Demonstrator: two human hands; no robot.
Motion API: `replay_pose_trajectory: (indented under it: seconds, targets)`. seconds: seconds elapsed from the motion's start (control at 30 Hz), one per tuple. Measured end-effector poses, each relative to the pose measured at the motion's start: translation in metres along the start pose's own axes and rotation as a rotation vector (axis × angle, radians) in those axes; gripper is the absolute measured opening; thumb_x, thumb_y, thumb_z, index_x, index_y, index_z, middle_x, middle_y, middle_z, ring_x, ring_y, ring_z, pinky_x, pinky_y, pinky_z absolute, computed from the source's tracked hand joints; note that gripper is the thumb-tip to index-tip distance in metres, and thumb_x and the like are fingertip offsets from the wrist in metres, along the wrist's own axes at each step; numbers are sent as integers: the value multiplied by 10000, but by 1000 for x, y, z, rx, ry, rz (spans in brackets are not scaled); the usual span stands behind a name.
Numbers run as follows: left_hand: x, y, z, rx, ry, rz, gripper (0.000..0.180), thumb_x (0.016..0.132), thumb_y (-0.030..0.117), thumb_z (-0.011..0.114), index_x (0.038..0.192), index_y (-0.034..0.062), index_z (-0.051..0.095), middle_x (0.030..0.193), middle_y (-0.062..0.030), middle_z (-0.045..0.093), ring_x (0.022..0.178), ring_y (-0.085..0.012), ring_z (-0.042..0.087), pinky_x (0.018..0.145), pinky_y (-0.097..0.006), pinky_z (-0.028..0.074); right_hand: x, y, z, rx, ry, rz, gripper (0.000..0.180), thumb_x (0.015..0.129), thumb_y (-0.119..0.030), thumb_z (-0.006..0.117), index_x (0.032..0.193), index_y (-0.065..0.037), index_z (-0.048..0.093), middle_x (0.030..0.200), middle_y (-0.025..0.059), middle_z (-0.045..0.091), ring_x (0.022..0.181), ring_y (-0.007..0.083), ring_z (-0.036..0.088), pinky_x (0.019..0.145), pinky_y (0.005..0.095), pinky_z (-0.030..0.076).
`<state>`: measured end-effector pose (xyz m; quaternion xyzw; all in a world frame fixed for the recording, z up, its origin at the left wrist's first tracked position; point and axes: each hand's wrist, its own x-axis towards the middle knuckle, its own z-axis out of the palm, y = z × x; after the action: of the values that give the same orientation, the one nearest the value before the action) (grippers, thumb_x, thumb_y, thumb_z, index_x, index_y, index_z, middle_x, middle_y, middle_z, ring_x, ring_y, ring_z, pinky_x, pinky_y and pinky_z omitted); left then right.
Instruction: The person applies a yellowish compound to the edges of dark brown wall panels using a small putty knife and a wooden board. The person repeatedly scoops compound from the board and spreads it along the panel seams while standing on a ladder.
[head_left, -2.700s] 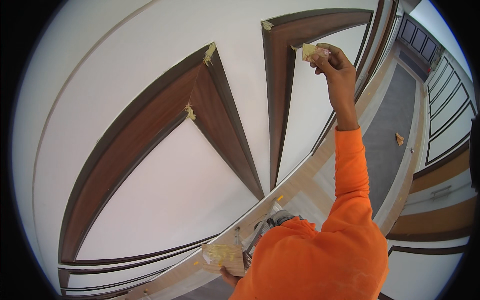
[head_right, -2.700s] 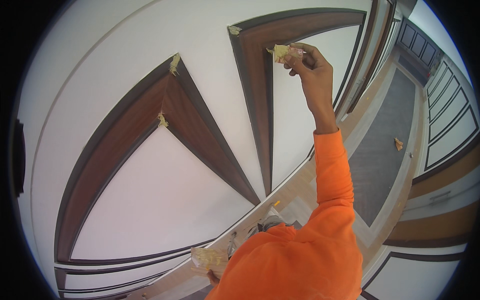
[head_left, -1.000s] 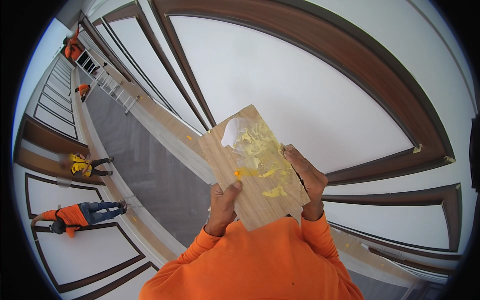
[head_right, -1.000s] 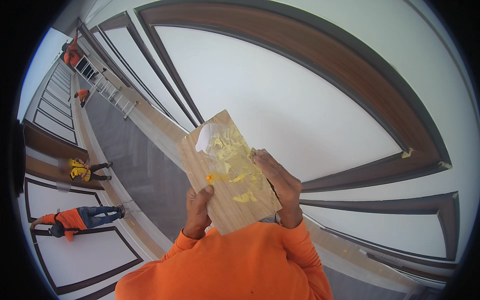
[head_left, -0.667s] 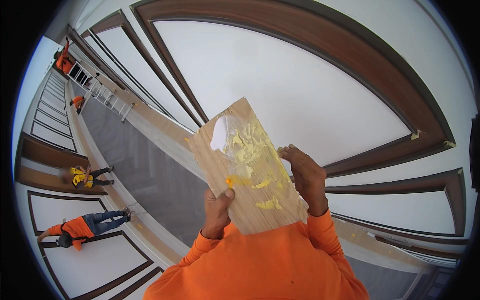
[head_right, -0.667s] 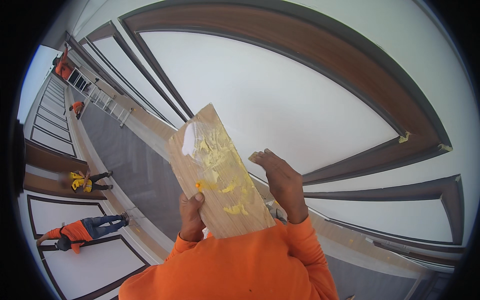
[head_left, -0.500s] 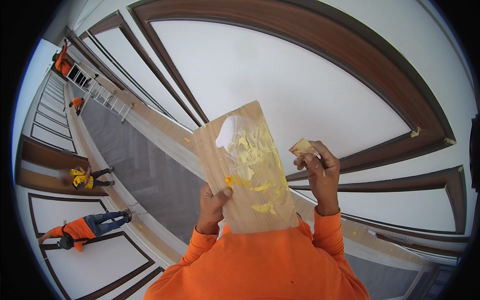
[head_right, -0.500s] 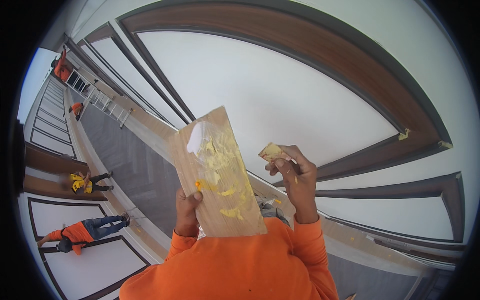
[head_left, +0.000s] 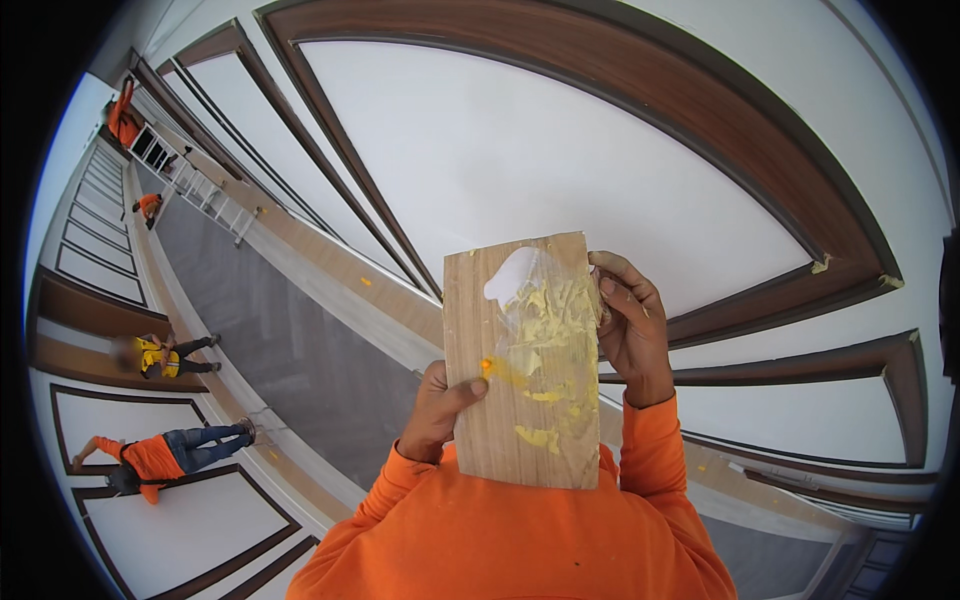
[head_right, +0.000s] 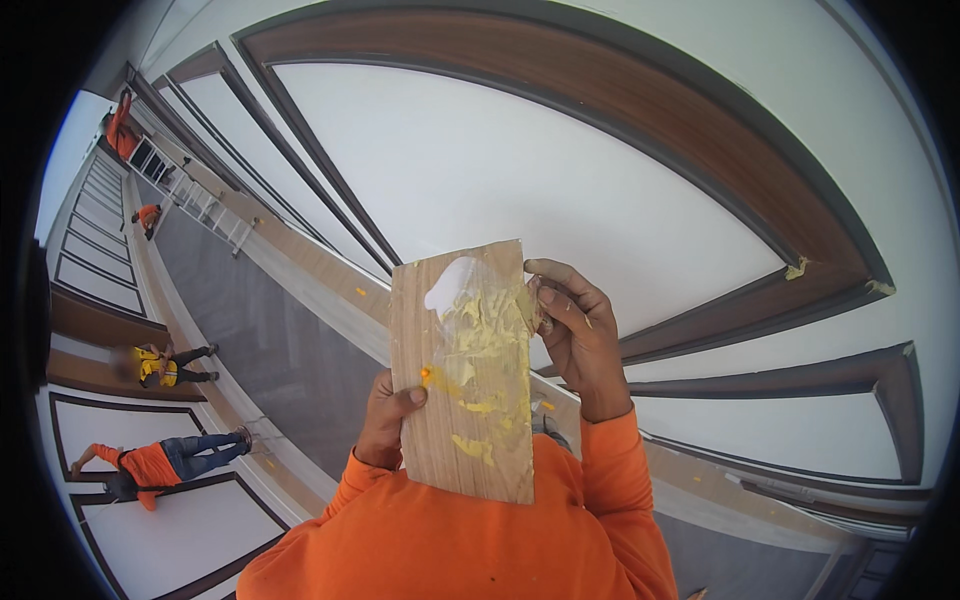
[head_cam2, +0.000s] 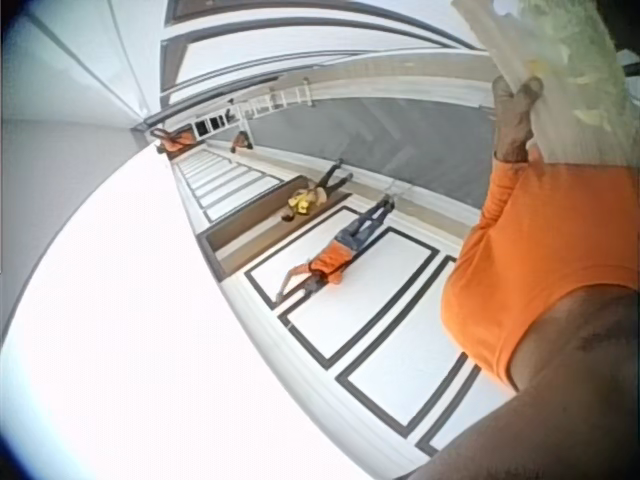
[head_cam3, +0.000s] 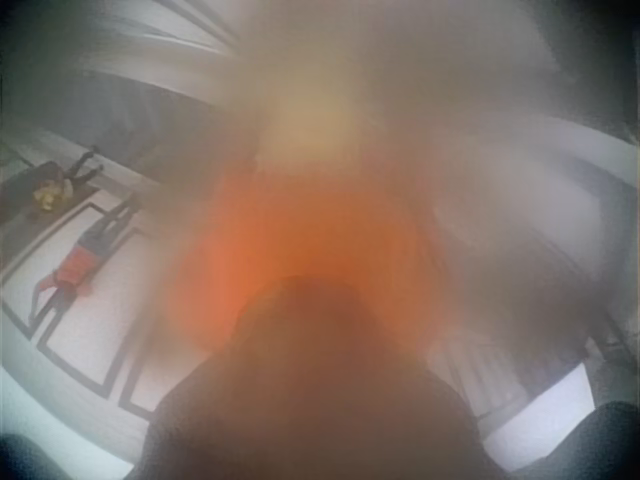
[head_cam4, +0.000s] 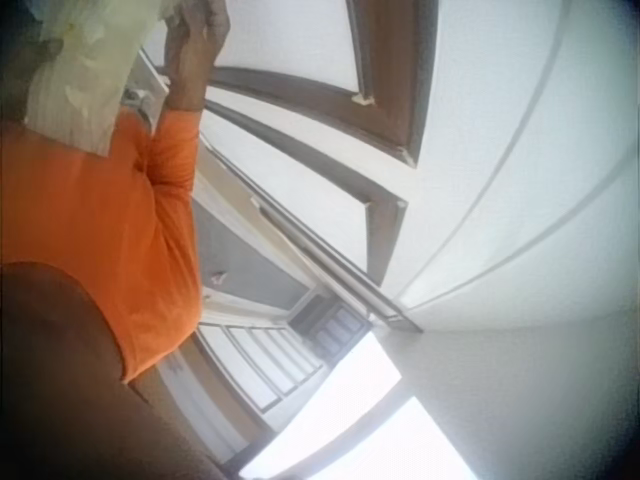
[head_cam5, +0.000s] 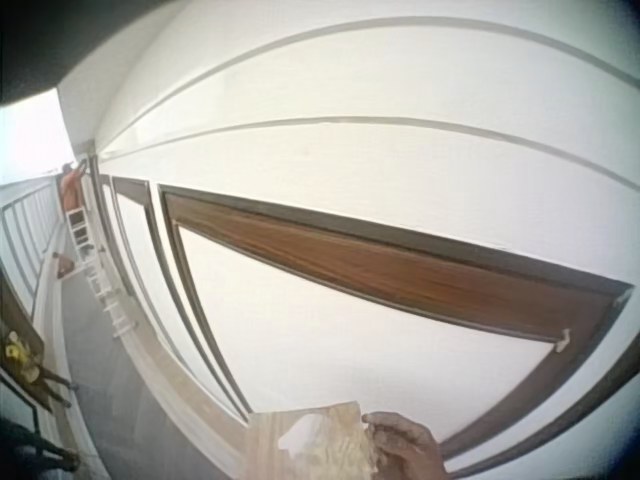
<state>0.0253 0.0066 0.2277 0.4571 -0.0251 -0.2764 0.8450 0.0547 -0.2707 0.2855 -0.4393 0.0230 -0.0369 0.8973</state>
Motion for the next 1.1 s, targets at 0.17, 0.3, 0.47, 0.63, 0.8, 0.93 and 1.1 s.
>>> replay_pose_trajectory:
  seconds: [0.17,0.3,0.47,0.63,0.8,0.93,1.1]
  targets:
    - [-2,1,4,-48,2,-17,283,950,126,706,1164,-55,745,1053,-118,788,847,-163,749,773,-311,611,3,-3,-17,-125,-89,-70,299,1012,-31,677,1302,36,696,967,21,686,769,60,551,655,227,429]
    - [-2,-3,3,-104,0,-27,299,946,122,710,1182,-59,741,1071,-129,787,885,-179,760,800,-321,622,3,-4,-32,-229,-131,-129,296,999,-16,690,1289,43,690,979,38,700,762,53,590,657,208,480]
    - [-3,-7,9,-145,30,29,324,941,139,719,1194,-62,735,1078,-131,787,899,-190,764,815,-328,625,-8,-11,-36,-610,-89,-158,256,1014,-26,691,1267,-21,735,924,2,679,732,60,517,644,233,410]
    - [-1,-4,9,-95,29,78,359,926,151,730,1214,-64,722,1085,-131,786,891,-196,764,808,-335,626,-20,-6,-55,-441,-9,-203,253,1022,3,664,1268,-24,718,971,21,695,767,67,558,649,235,434]
    - [8,-9,5,-24,119,118,403,902,212,735,1194,-66,723,1051,-126,782,858,-206,758,793,-334,621,-40,-19,-60,-105,16,-346,247,1028,-8,660,1272,-2,697,1053,61,723,817,87,628,673,237,498]
    - [16,-11,9,73,163,162,597,909,312,734,1349,-66,593,1225,-166,718,1023,-239,731,877,-359,598,-76,-59,-63,-88,64,-395,249,1024,-30,687,1265,30,687,1066,89,727,833,100,653,685,244,532]
    - [33,-29,-36,310,250,139,608,980,370,678,1358,-93,572,1223,-164,693,1041,-228,706,875,-356,570,-134,-137,-63,-141,227,-710,438,974,-4,718,1390,40,587,1026,111,690,882,172,701,688,273,592]
